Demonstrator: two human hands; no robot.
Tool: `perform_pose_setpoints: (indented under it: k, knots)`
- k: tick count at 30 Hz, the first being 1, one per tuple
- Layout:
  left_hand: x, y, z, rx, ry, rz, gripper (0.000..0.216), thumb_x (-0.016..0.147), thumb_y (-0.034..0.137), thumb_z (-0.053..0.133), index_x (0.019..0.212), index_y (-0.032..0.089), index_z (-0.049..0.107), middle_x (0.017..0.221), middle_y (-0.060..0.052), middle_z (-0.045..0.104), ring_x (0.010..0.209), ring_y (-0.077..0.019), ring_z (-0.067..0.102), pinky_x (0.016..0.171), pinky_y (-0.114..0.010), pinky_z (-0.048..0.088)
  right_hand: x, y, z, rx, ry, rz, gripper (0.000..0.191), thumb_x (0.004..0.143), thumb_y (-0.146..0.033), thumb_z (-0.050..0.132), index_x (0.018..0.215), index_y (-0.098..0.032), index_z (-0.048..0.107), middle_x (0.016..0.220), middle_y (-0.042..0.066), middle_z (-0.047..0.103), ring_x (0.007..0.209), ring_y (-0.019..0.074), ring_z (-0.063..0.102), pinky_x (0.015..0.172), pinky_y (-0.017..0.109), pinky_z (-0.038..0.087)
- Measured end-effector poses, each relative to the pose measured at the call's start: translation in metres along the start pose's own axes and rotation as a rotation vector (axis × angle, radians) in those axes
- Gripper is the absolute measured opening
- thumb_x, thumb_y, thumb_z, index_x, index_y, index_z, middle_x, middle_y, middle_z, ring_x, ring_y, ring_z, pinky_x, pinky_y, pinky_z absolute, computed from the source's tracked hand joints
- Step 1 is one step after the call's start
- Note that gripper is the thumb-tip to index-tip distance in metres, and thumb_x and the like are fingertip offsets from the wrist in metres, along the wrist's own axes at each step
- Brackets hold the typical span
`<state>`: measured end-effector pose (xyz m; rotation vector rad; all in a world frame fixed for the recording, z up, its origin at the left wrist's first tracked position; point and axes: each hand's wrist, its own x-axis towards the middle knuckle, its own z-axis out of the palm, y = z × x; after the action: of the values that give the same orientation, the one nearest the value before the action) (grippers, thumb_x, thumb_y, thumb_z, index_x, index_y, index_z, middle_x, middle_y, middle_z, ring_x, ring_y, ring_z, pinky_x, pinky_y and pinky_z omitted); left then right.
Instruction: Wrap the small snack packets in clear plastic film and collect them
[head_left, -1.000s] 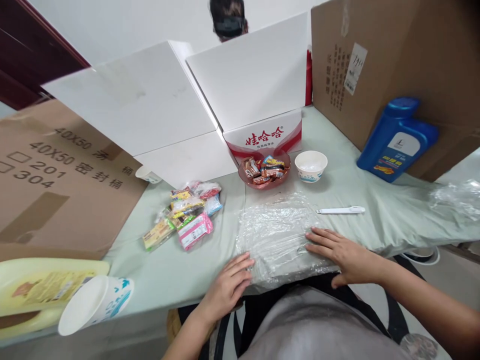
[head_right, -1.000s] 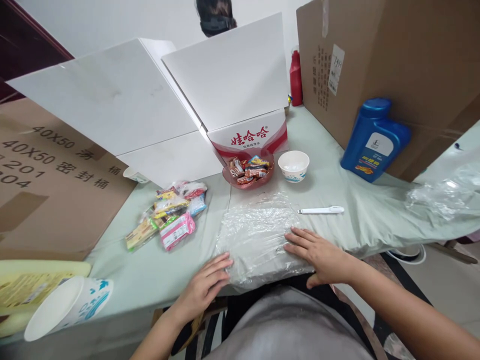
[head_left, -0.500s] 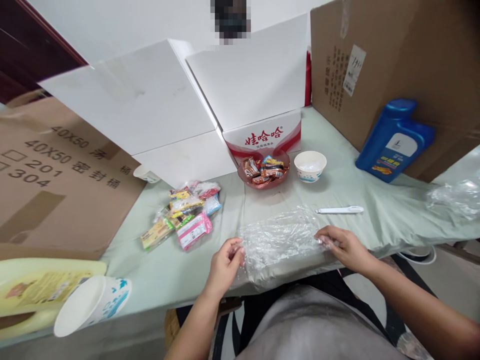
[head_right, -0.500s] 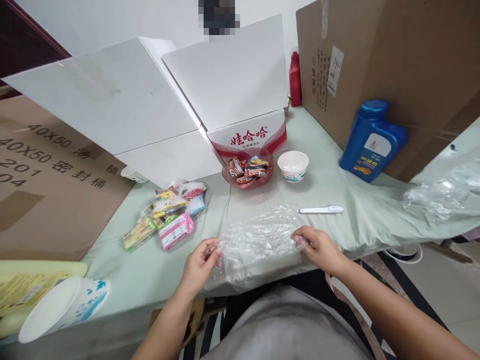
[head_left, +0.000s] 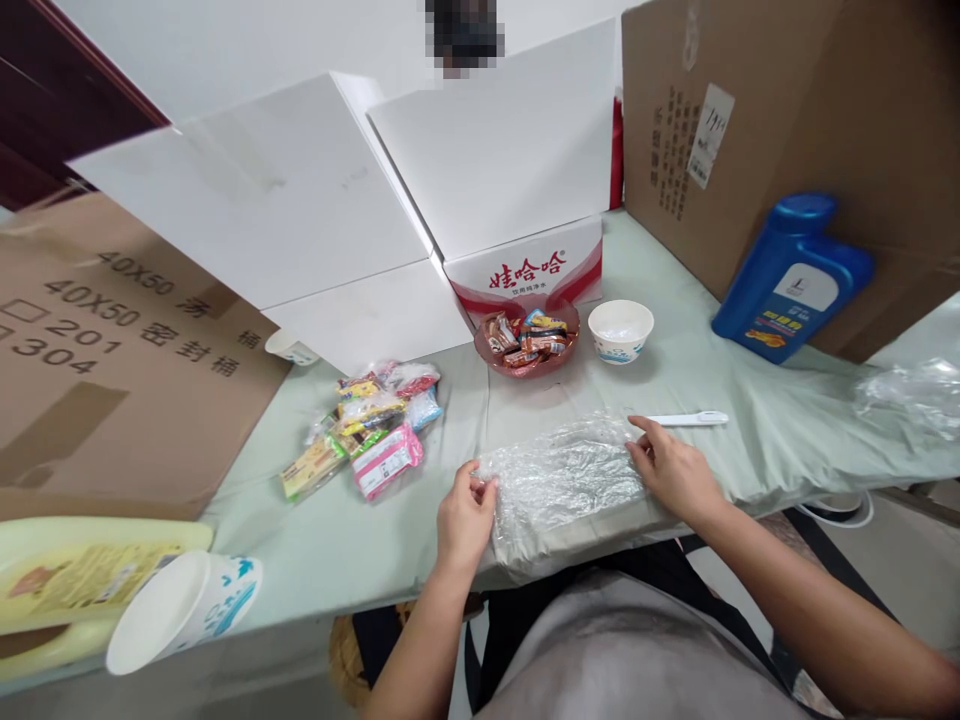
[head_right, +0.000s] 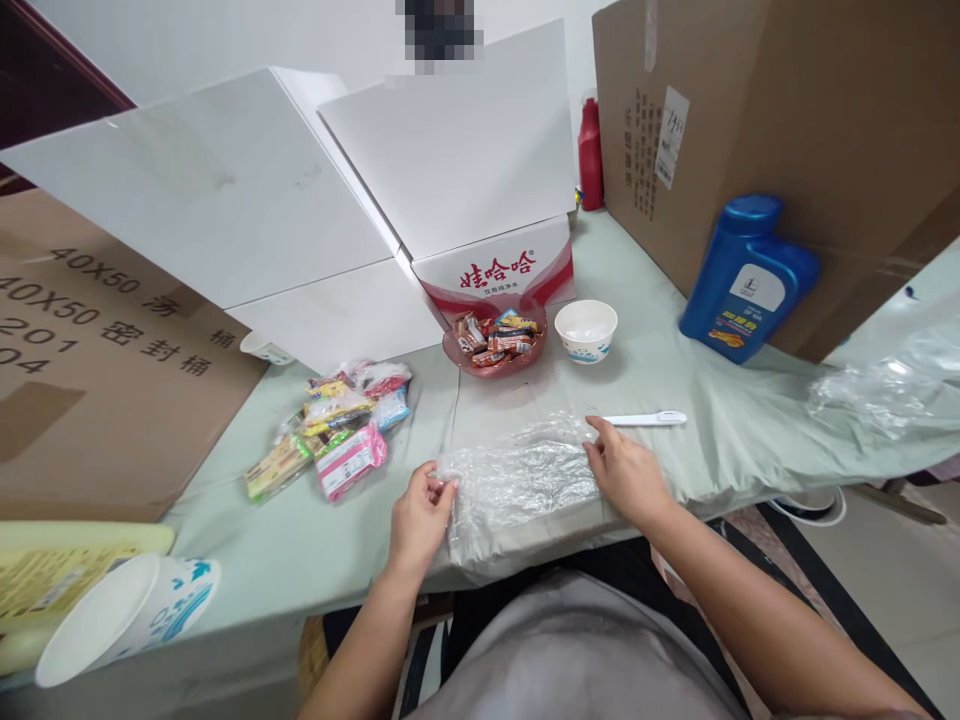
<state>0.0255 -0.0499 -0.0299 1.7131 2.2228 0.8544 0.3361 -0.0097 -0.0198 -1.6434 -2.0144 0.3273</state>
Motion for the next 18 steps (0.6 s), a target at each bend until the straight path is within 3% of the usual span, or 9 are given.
perform_pose_setpoints:
  k: [6, 11, 18]
  knots:
    - [-0.004, -0.008, 0.005, 0.106, 0.114, 0.089, 0.020, 0.088, 0.034, 0.053, 0.099, 0.019, 0.061, 0.084, -0.006, 0.071, 0.074, -0.0203, 0.069, 0.068, -0.029, 0.049, 0.012, -0.003, 0.009, 0.023, 0.098, -0.100, 0.034, 0.098, -0.027, 0.034, 0.120, -0.015, 0.056, 0.105, 0.011, 0.069, 0.089, 0.0224, 0.067, 0.074, 0.032, 0.051]
    - [-0.006, -0.012, 0.010, 0.201, 0.163, 0.140, 0.017, 0.089, 0.031, 0.052, 0.093, 0.018, 0.062, 0.080, -0.006, 0.072, 0.072, -0.0198, 0.069, 0.063, -0.026, 0.046, 0.023, 0.000, 0.020, -0.102, -0.011, -0.094, 0.032, 0.097, -0.021, 0.037, 0.114, -0.017, 0.063, 0.102, 0.009, 0.068, 0.083, 0.0206, 0.067, 0.067, 0.029, 0.049]
    - [-0.006, -0.012, 0.011, 0.234, 0.199, 0.176, 0.015, 0.090, 0.029, 0.050, 0.088, 0.019, 0.061, 0.076, -0.004, 0.072, 0.066, -0.0182, 0.067, 0.060, -0.025, 0.043, 0.039, -0.011, 0.017, -0.218, -0.097, -0.104, 0.037, 0.098, -0.019, 0.034, 0.126, -0.020, 0.058, 0.113, 0.009, 0.065, 0.083, 0.0192, 0.066, 0.064, 0.027, 0.045]
